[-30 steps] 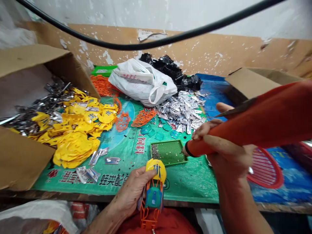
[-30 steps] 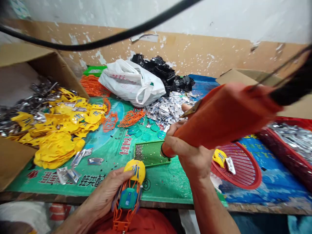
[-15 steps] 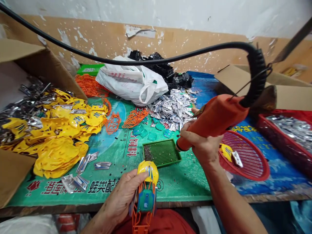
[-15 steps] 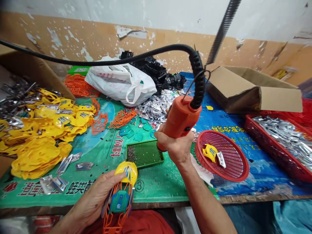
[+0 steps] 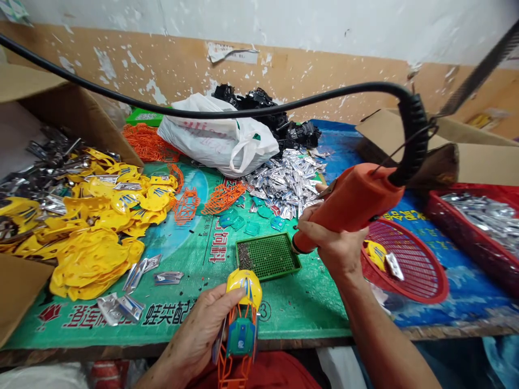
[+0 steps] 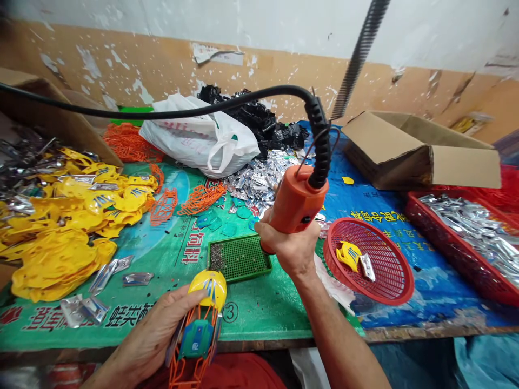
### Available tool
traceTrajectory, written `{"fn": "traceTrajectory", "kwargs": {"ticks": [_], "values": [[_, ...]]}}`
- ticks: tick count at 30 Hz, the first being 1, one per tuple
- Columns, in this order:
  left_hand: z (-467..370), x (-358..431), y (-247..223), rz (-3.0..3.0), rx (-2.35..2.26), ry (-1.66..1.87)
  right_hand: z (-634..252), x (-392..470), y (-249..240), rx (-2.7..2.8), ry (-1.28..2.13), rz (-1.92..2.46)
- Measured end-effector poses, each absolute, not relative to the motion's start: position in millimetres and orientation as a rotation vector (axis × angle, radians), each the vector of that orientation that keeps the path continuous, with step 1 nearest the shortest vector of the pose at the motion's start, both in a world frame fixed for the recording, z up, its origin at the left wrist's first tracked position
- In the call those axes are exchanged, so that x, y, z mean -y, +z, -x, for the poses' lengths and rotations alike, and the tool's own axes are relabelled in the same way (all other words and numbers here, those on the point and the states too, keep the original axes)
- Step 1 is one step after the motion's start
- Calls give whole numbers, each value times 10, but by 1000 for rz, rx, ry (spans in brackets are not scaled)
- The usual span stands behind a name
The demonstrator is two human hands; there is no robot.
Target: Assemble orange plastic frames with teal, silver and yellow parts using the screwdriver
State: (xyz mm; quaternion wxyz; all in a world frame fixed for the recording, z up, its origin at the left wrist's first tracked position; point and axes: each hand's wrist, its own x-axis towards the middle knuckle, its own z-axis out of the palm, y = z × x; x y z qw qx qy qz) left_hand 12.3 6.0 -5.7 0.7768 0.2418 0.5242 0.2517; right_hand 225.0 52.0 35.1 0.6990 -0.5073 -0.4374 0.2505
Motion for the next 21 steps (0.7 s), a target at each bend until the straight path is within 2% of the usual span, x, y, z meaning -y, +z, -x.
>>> {"fn": "traceTrajectory", "kwargs": {"ticks": [21], "values": [[-80,-50,-82,-565,-1100,508,-2147,-498,391,974,543,1074]]}}
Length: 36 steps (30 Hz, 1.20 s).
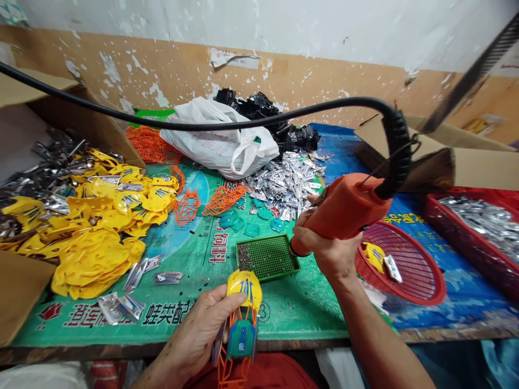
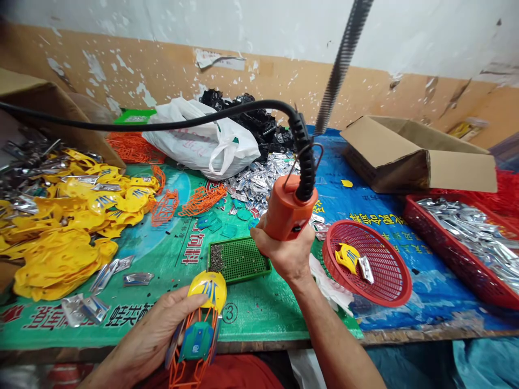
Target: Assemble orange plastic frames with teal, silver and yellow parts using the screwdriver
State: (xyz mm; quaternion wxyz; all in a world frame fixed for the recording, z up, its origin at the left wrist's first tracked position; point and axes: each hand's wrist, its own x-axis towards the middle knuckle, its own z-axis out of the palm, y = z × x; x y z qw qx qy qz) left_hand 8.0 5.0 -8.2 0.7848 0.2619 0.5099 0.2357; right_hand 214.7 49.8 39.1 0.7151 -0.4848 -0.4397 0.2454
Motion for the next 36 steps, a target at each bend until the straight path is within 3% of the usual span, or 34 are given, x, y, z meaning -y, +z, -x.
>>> {"fn": "traceTrajectory", "kwargs": {"ticks": [9,14,20,25,36], "values": [[-94,-70,-31,-603,-1136,518,-2283,-512,368,911,585,1086],[-115,-78,-61,-543,-1080,573,-2263,-452,591,896,591,1030],[-170,-96,-73,-495,-1043,618,-2050,-216,842,907,843,790],[-156,-98,-95,-481,-1012,649,-1894,-93,816,898,1048,674],[-125,-100,-114,-379,-952,699,-1803,-92,701,894,1089,659]]}}
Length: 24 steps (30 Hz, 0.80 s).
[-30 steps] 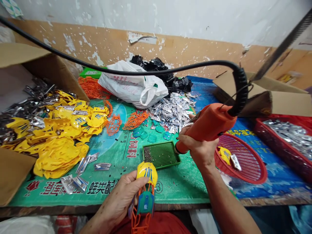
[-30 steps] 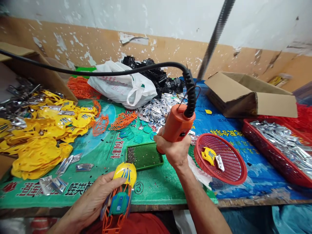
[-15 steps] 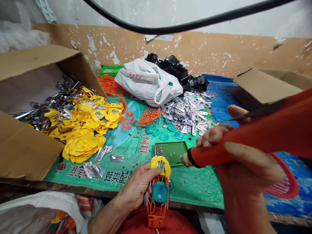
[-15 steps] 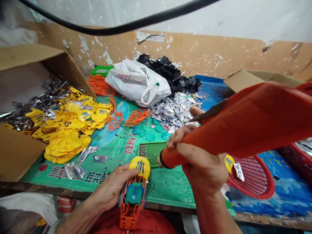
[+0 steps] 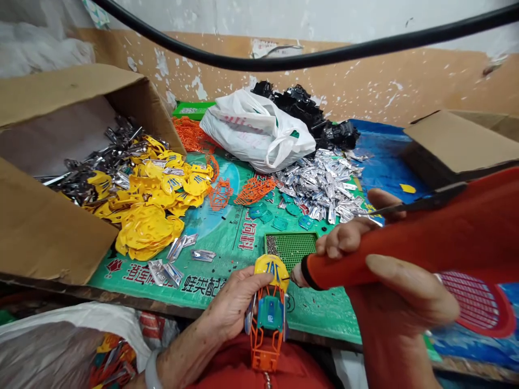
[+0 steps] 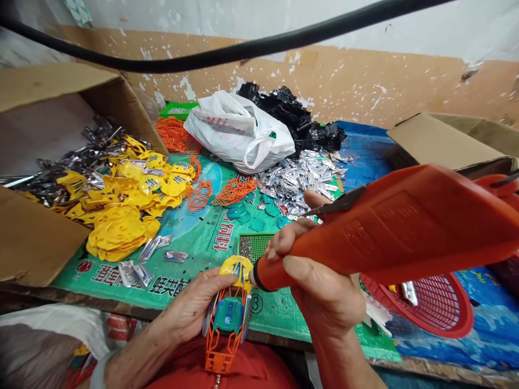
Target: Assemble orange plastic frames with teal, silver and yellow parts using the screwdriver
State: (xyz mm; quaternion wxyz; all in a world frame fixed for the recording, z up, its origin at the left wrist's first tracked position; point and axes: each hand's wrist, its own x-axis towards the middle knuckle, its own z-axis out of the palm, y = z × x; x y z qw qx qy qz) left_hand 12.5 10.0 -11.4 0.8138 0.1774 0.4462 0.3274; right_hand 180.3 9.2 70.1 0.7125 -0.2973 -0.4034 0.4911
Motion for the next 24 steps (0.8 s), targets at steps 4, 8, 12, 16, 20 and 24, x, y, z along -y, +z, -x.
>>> {"fn": "traceTrajectory", "kwargs": {"ticks": [4,8,12,16,20,24], "values": [[-126,-97,-116,-388,-964,713,-1802,-112,666,890,1071,675],[-130,-97,-114,-407,-979,702,-1795,-127,653,895,1053,699],[-131,-88,-141,-435,-1007,700,-1784,-126,654,910,1042,712],[-134,-73,-181,-498,-1027,682,-1773,-112,650,927,1033,720],[-146,-70,-175,-504,-1046,672,-1772,-80,634,967,1026,727],[-156,-75,-132,-490,-1057,677,-1785,-45,593,1029,1021,773]]}}
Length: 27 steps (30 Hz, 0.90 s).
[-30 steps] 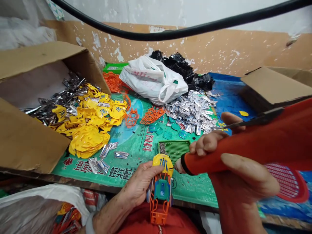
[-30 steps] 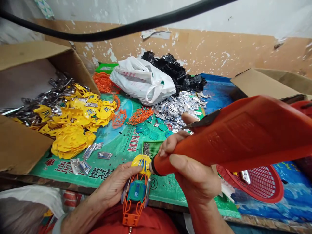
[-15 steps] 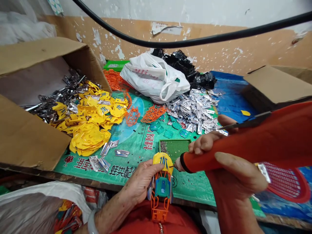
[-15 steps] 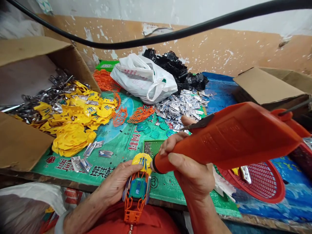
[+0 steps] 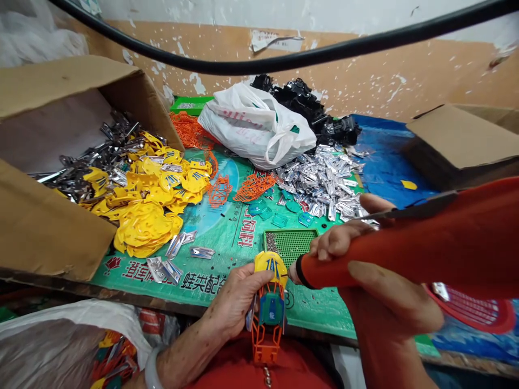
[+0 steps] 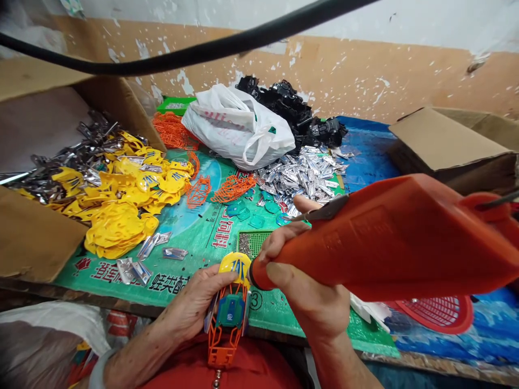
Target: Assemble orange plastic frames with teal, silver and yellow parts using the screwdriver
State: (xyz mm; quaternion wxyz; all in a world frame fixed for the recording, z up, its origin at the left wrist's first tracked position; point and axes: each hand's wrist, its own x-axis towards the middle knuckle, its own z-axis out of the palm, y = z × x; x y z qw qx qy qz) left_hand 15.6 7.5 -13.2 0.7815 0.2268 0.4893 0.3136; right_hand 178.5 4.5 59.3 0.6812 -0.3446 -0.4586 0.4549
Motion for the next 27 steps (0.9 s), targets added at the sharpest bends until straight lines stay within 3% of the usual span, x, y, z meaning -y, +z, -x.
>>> {"fn": "traceTrajectory", "kwargs": {"ticks": [27], "values": [[-126,-72,-122,-438,-1083,703,-1662,-47,612,1163,966,894]]}}
